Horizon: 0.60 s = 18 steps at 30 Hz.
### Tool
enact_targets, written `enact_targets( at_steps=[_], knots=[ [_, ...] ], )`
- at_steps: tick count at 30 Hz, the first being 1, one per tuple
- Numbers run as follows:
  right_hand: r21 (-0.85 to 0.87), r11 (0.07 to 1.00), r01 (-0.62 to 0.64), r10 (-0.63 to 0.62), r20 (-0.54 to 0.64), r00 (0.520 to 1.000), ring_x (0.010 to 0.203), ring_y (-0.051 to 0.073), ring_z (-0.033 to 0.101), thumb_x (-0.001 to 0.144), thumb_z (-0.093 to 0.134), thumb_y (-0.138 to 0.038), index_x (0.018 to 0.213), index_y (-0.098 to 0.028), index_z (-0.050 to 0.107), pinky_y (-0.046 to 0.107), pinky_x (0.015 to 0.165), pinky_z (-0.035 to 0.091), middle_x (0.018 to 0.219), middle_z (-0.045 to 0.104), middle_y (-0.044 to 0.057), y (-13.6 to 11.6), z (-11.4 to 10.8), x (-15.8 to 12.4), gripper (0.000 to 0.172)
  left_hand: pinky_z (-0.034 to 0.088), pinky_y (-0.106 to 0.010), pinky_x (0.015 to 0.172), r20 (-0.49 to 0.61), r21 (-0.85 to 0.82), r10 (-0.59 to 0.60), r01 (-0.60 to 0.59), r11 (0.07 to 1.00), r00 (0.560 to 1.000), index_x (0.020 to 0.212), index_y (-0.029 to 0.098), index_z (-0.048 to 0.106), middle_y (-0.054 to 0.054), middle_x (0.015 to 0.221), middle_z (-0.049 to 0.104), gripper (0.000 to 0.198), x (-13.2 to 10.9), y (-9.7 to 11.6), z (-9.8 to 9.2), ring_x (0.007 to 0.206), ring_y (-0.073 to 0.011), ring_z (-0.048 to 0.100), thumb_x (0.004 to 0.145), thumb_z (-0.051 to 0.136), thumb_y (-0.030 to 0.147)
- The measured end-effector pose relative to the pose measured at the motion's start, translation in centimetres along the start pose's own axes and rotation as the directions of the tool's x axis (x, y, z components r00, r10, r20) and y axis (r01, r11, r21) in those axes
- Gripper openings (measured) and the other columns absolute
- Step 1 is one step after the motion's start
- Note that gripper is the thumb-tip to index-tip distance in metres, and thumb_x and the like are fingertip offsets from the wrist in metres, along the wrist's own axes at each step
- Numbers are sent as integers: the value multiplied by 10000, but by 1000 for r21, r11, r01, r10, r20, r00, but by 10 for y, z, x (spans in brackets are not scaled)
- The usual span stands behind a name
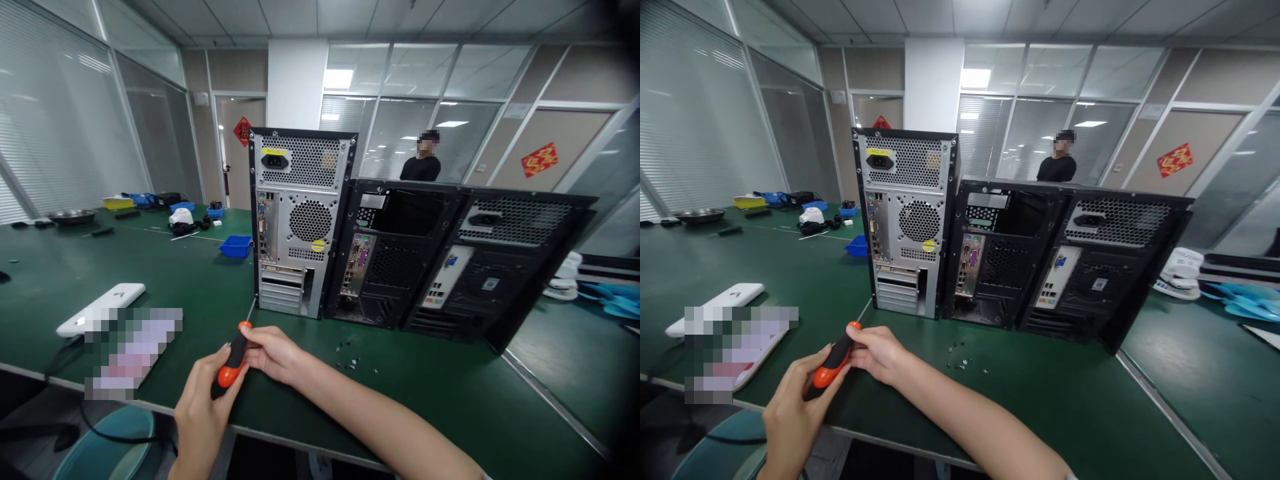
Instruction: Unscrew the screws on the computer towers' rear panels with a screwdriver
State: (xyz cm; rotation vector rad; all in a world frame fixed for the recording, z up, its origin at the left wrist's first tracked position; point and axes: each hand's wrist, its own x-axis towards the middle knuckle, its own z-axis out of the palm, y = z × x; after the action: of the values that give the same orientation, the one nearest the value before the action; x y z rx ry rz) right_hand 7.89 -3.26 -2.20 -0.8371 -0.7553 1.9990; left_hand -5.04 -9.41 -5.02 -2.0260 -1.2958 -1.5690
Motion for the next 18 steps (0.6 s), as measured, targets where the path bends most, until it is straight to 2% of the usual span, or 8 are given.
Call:
enact_targets(
  at_steps=[9, 18],
  knots=[
    [-5, 1000, 12, -12, 12, 1000, 589, 141, 638, 462, 868, -443, 718, -94, 605, 320, 732, 495, 627, 658, 40, 1, 1, -1, 506, 557, -284, 765, 67, 5, 39, -39, 999, 997, 1055, 158, 572, -70, 949, 656, 250, 2, -6, -7, 859, -181, 672, 886, 553, 342],
    [-25, 1000, 1, 0, 20, 1000, 588, 135, 640, 557, 832, -438, 742, -93, 619, 308, 727, 492, 617, 659, 34, 0, 4, -2, 445, 551, -260, 790, 97, 9, 105, -106, 994, 990, 1056, 176, 572, -65, 976, 658, 237, 6, -11, -13, 877, -166, 677, 897, 537, 348]
  ],
)
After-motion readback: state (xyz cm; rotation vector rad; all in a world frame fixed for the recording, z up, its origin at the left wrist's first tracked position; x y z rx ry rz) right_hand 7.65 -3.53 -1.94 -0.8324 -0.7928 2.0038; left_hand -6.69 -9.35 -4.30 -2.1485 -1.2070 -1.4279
